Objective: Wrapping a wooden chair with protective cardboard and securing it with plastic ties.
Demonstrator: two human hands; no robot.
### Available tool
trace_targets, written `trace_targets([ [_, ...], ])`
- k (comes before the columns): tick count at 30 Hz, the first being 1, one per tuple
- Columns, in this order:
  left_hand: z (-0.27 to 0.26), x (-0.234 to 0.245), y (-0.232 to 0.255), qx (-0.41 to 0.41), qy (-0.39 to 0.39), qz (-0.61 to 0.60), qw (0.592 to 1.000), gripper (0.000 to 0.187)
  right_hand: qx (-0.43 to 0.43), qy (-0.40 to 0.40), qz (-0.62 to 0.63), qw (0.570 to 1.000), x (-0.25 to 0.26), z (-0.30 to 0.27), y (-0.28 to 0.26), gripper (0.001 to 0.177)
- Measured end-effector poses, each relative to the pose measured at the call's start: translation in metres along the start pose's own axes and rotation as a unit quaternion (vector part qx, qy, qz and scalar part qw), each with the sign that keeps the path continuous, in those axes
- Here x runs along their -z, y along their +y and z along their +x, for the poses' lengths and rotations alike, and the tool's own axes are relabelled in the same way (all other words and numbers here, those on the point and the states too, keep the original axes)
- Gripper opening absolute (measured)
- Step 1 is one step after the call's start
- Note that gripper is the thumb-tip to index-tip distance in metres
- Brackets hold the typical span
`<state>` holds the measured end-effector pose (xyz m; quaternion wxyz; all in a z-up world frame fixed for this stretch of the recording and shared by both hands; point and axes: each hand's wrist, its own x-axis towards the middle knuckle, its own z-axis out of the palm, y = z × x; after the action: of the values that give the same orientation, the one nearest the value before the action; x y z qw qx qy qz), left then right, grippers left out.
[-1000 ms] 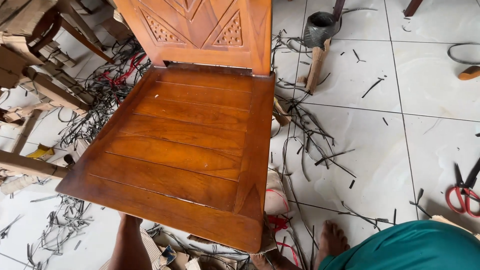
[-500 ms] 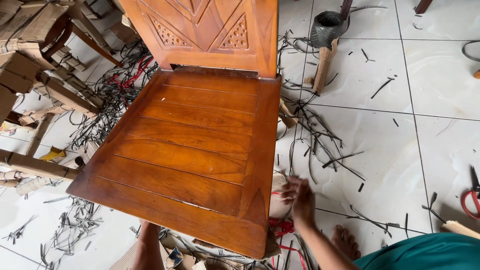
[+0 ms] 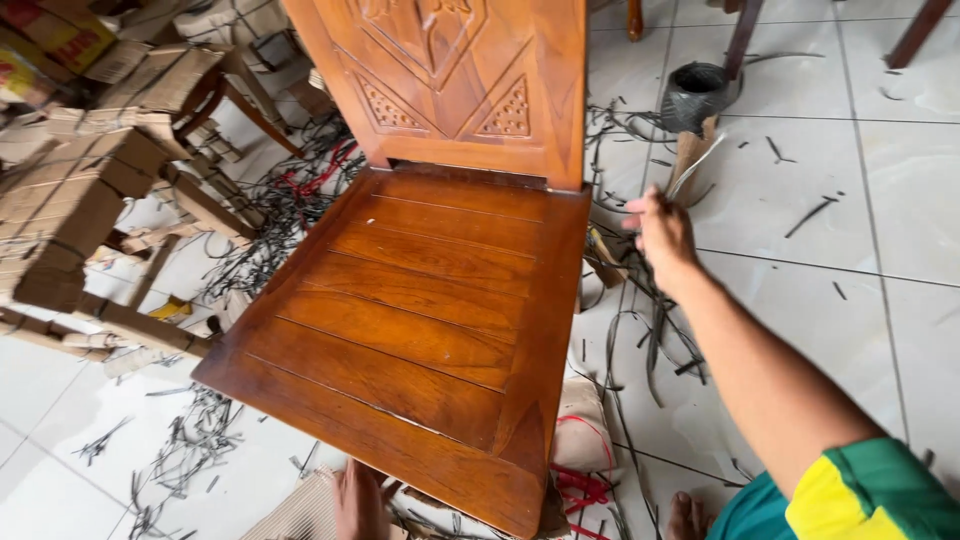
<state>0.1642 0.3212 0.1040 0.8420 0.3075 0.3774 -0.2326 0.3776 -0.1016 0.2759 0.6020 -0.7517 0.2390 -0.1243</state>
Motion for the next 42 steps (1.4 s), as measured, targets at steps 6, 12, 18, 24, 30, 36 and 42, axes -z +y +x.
trace_targets([
  [6, -0.111, -0.08, 0.014, -0.199, 0.101, -0.009, 0.975, 0.061, -0.098, -0.04, 0.02, 0.994, -0.026, 0.036, -0.029, 0.055],
  [12, -0.109, -0.117, -0.012, -0.18, 0.137, -0.145, 0.963, 0.085, -0.12, -0.18, 0.082, 0.973, -0.047, 0.047, -0.027, 0.033],
  [18, -0.143, -0.172, -0.021, -0.271, 0.171, -0.213, 0.923, 0.065, -0.075, -0.243, 0.098, 0.962, -0.041, 0.012, -0.053, 0.109],
  [24, -0.153, -0.184, -0.012, -0.311, 0.26, -0.205, 0.891, 0.064, -0.038, -0.186, 0.037, 0.981, -0.045, 0.014, -0.035, 0.109],
  [30, -0.213, -0.207, 0.024, -0.283, 0.147, -0.166, 0.933, 0.067, -0.028, -0.187, 0.091, 0.978, -0.041, 0.0, -0.018, 0.12],
  [36, -0.204, -0.144, 0.069, -0.301, 0.121, 0.023, 0.946, 0.076, -0.031, -0.211, 0.046, 0.976, -0.054, 0.005, 0.004, 0.073],
  [42, -0.193, -0.123, 0.033, -0.334, 0.264, 0.007, 0.905, 0.062, -0.017, -0.253, 0.082, 0.964, -0.082, 0.038, 0.047, 0.036],
])
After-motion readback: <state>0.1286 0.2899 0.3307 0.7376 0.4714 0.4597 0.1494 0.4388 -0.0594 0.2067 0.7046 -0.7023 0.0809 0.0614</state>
